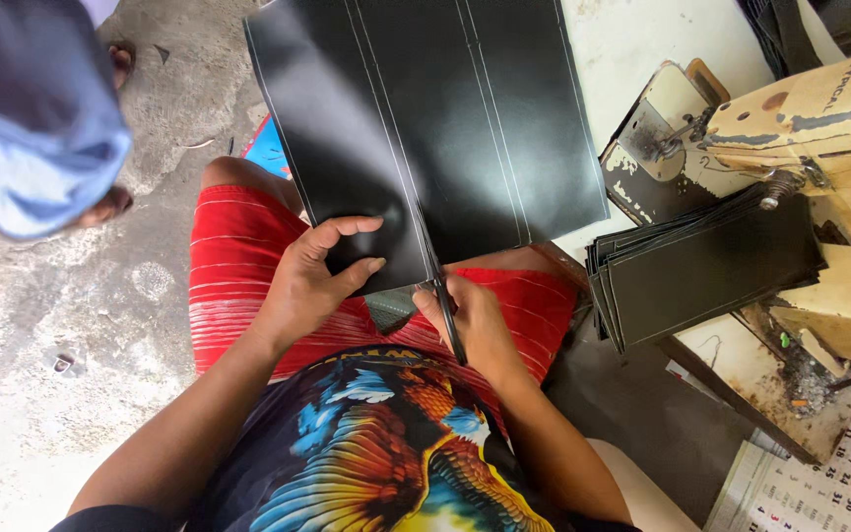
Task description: The person uses scissors to cut a large sheet of black material into smaller rectangular pieces. They repeatedly cut along marked lines, stack the cut pieces on the sewing machine table, and continue cutting the remaining material.
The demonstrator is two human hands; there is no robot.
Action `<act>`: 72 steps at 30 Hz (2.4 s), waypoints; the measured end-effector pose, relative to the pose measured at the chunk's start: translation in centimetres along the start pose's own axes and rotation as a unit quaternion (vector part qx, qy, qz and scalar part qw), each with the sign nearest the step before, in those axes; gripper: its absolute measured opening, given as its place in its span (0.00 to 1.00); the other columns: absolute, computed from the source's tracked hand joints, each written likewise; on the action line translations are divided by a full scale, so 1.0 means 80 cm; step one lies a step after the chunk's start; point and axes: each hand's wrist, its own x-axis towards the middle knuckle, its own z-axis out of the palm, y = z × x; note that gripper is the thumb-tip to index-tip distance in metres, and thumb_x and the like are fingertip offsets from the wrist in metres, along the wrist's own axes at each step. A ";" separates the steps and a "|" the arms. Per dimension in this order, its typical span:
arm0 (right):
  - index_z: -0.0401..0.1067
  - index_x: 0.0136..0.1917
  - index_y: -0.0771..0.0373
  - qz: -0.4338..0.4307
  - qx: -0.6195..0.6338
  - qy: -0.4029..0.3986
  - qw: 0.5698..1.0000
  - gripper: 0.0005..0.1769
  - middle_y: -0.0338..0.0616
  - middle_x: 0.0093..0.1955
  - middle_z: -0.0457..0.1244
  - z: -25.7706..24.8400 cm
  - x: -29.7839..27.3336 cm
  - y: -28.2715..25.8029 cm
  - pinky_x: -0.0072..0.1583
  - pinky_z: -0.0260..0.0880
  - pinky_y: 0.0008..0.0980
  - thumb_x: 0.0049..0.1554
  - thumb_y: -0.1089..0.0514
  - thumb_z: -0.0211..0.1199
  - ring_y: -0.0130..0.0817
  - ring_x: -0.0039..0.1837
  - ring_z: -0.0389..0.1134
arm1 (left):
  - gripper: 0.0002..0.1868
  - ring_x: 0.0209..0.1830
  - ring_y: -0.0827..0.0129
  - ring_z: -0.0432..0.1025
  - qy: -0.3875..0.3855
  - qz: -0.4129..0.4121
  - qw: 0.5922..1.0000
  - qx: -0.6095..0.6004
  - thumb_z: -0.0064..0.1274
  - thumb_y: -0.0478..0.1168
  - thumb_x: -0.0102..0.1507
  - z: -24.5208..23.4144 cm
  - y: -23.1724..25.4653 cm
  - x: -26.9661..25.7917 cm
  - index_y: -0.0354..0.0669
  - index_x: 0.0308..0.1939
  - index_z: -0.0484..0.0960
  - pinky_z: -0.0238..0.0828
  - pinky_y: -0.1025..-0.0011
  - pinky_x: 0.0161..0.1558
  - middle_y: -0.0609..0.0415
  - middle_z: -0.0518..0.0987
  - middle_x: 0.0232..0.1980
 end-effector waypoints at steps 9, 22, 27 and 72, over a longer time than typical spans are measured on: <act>0.68 0.29 0.62 -0.011 -0.046 -0.004 0.999 0.27 0.46 0.18 0.57 0.001 0.011 -0.013 0.30 0.64 0.27 0.57 0.41 0.69 0.34 0.23 0.66 | 0.23 0.39 0.70 0.72 -0.002 -0.006 1.000 0.003 0.65 0.27 0.57 -0.001 0.002 -0.003 0.38 0.56 0.83 0.73 0.74 0.40 0.48 0.77 0.42; 0.68 0.29 0.61 0.010 -0.044 -0.020 0.999 0.28 0.45 0.18 0.59 -0.004 0.016 0.015 0.30 0.63 0.27 0.56 0.37 0.68 0.34 0.24 0.67 | 0.28 0.51 0.65 0.68 -0.018 0.031 0.998 0.042 0.62 0.29 0.60 -0.009 0.009 -0.001 0.43 0.65 0.78 0.68 0.66 0.50 0.46 0.74 0.52; 0.68 0.31 0.61 0.003 -0.055 -0.027 0.998 0.28 0.45 0.18 0.59 -0.002 0.027 0.013 0.31 0.64 0.28 0.57 0.37 0.66 0.35 0.25 0.67 | 0.29 0.53 0.64 0.68 -0.016 0.037 0.999 0.028 0.62 0.28 0.59 -0.011 -0.004 -0.002 0.44 0.66 0.78 0.66 0.65 0.53 0.46 0.73 0.54; 0.69 0.32 0.63 -0.022 -0.062 -0.055 0.996 0.28 0.50 0.19 0.60 0.002 0.050 -0.027 0.34 0.64 0.32 0.58 0.37 0.65 0.40 0.27 0.66 | 0.33 0.68 0.60 0.64 -0.011 0.060 0.997 -0.040 0.61 0.25 0.59 -0.023 -0.017 0.018 0.40 0.68 0.74 0.61 0.59 0.69 0.46 0.70 0.66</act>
